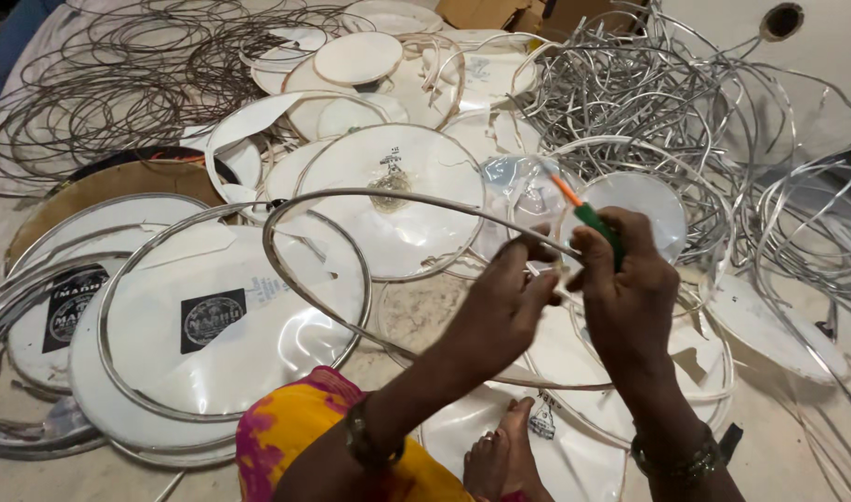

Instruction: The person uses pliers to cut wire rings and a small screwdriver to pry at the edges of drum head components while sitting among various drum parts on the floor.

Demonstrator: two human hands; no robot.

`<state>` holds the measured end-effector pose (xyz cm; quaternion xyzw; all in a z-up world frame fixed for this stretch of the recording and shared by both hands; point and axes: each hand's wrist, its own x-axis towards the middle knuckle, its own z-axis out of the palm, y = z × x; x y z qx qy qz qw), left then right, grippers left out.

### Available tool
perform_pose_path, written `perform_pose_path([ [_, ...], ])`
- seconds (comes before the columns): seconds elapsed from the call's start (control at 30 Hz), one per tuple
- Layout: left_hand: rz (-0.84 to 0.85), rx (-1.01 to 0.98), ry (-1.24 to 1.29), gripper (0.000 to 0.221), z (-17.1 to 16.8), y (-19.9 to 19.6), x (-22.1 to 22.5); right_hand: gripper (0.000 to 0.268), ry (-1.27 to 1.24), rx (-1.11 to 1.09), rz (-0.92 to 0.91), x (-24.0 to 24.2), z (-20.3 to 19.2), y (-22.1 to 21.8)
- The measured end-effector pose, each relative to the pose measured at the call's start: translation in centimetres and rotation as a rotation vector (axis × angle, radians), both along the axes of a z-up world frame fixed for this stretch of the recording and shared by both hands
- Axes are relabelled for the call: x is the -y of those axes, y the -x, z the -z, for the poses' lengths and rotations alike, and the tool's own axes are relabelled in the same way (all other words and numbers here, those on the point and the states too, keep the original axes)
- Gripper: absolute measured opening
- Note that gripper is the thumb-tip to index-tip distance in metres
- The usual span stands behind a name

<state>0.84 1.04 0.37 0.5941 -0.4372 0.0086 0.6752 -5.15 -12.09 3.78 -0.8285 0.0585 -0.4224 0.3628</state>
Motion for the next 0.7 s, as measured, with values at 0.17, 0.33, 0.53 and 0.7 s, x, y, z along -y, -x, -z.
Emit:
perform_pose_path([
  [0.17, -0.336, 0.402, -0.063, 0.021, -1.6, 0.0, -7.5, 0.021, -0.013, 0.007, 0.039, 0.8, 0.3, 0.8],
  [0.33, -0.811, 0.955, -0.217, 0.044, -5.7, -5.7, -10.8, 0.022, -0.082, -0.070, 0.051, 0.3, 0.2, 1.6],
  [0.53, -0.656, 0.899, -0.281, 0.022, -5.9, -7.4, -11.2, 0.018, -0.270, 0.001, -0.041, 0.9, -1.1, 3.9],
  [0.7, -0.625, 0.829, -0.246, 0.016, -4.8, -8.1, -10.5, 0.014, 0.131, 0.070, -0.041, 1.4, -2.0, 5.0],
])
